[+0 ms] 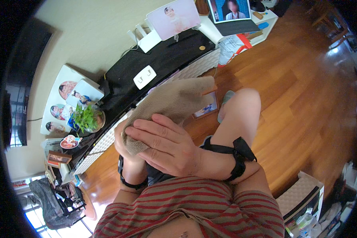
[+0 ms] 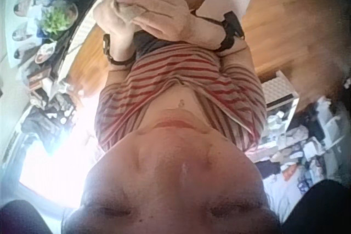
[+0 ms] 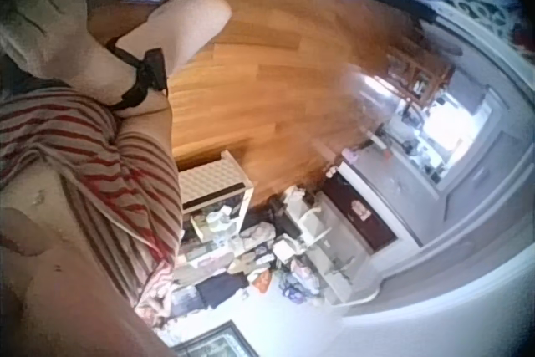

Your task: The person wipes a white handheld electronic device with a cloth, then wipes a black tabletop surface. They proceed to wipe two framed photographs and a small potted plant, placing each item back on the table after cleaning.

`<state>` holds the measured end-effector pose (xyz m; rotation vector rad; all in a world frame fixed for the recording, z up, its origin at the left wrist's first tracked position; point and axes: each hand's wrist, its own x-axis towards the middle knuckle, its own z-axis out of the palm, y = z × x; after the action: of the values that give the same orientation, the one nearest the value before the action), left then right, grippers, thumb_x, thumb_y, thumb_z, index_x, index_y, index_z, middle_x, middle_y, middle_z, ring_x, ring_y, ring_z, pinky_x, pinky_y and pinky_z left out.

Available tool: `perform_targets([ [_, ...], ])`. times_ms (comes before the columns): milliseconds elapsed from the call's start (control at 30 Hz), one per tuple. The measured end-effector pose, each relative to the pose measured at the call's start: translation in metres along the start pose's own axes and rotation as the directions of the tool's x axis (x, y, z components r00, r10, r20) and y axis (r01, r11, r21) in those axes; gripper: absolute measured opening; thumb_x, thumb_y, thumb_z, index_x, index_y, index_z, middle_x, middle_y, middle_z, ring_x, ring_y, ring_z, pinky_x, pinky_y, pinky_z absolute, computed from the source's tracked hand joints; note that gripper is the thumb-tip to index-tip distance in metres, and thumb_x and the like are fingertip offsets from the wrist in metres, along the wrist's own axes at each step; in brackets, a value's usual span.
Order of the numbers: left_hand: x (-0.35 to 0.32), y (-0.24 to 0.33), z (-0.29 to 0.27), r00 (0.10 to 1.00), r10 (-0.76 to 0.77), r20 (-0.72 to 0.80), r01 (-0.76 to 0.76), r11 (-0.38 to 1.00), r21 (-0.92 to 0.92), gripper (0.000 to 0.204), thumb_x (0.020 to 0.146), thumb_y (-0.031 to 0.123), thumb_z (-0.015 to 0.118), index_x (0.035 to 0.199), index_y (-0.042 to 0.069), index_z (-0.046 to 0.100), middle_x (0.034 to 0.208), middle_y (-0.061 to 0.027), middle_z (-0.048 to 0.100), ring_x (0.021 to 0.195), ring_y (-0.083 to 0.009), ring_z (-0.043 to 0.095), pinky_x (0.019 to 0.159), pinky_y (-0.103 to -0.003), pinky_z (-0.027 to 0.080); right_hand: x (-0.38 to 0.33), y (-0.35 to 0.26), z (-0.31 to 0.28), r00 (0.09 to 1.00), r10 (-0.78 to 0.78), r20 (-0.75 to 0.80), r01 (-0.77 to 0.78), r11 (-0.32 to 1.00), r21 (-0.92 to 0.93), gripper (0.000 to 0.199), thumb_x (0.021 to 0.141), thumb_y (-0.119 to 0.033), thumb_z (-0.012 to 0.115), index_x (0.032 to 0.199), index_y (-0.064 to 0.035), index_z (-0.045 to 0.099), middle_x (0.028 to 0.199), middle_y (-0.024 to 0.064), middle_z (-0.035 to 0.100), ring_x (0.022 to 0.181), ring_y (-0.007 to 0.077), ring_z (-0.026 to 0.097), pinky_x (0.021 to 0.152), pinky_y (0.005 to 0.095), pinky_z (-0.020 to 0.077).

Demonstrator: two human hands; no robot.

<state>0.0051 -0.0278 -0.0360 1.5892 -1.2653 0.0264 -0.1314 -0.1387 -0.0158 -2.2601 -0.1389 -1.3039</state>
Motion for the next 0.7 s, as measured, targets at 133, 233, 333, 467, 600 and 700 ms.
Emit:
perform_targets([
  [133, 0.005, -0.003, -0.008, 0.998, 0.055, 0.008, -0.055, 0.994, 0.090, 0.055, 0.076, 0.035, 0.080, 0.114, -0.001, 0.064, 0.098, -0.0119, 0.070, 0.087, -0.0240, 0.067, 0.077, -0.033, 0.051, 0.001, 0.012, -0.008, 0.977, 0.209, -0.041, -0.210, 0.978, -0.011, 0.020, 0.084, -0.013, 0.065, 0.102, -0.0036, 0.062, 0.130, 0.0203, 0.058, 0.123, 0.0367, 0.053, 0.104, 0.0535, 0.0392],
  [233, 0.005, -0.001, -0.008, 0.997, 0.015, 0.079, -0.031, 0.977, 0.211, 0.050, 0.086, 0.038, 0.072, 0.110, -0.003, 0.061, 0.098, -0.0155, 0.068, 0.087, -0.0225, 0.068, 0.078, -0.032, 0.053, 0.002, 0.004, -0.001, 0.995, 0.096, 0.027, -0.097, 0.994, 0.050, 0.019, 0.085, -0.014, 0.065, 0.101, -0.0033, 0.062, 0.129, 0.0209, 0.058, 0.123, 0.0368, 0.054, 0.105, 0.0534, 0.0390],
  [333, 0.003, 0.001, -0.009, 0.992, -0.063, 0.107, 0.034, 0.966, 0.257, 0.046, 0.083, 0.033, 0.074, 0.110, -0.002, 0.062, 0.096, -0.0142, 0.069, 0.085, -0.0224, 0.068, 0.075, -0.032, 0.054, 0.002, 0.000, 0.007, 0.996, 0.091, -0.007, -0.090, 0.991, 0.098, 0.023, 0.082, -0.010, 0.064, 0.100, 0.0039, 0.062, 0.124, 0.0226, 0.061, 0.117, 0.0386, 0.058, 0.100, 0.0502, 0.0428],
  [467, 0.004, -0.002, -0.020, 0.999, 0.021, 0.048, -0.027, 0.991, 0.134, 0.050, 0.075, 0.036, 0.079, 0.109, 0.002, 0.065, 0.093, -0.0062, 0.071, 0.075, -0.0229, 0.060, 0.078, -0.033, 0.048, -0.007, 0.030, -0.002, 0.985, 0.173, 0.003, -0.173, 0.985, 0.012, 0.028, 0.083, -0.012, 0.067, 0.106, 0.0024, 0.062, 0.124, 0.0200, 0.059, 0.115, 0.0382, 0.057, 0.098, 0.0463, 0.0454],
  [600, 0.006, -0.003, -0.024, 1.000, -0.014, 0.013, 0.014, 1.000, 0.016, 0.055, 0.083, 0.046, 0.071, 0.112, 0.000, 0.063, 0.095, -0.0114, 0.071, 0.084, -0.0228, 0.063, 0.079, -0.032, 0.049, -0.025, 0.030, -0.007, 0.886, 0.462, -0.022, -0.435, 0.849, 0.300, 0.039, 0.084, -0.013, 0.071, 0.117, 0.0035, 0.059, 0.119, 0.0180, 0.060, 0.110, 0.0332, 0.059, 0.093, 0.0394, 0.0471],
  [700, 0.007, -0.005, 0.002, 0.977, -0.203, -0.073, 0.136, 0.841, -0.524, 0.060, 0.086, 0.040, 0.069, 0.125, -0.003, 0.054, 0.101, -0.0161, 0.069, 0.100, -0.0210, 0.061, 0.086, -0.032, 0.048, -0.028, 0.017, 0.007, 0.733, 0.665, -0.142, -0.476, 0.650, 0.592, 0.048, 0.083, -0.012, 0.075, 0.123, 0.0050, 0.056, 0.118, 0.0174, 0.060, 0.105, 0.0261, 0.059, 0.090, 0.0334, 0.0466],
])
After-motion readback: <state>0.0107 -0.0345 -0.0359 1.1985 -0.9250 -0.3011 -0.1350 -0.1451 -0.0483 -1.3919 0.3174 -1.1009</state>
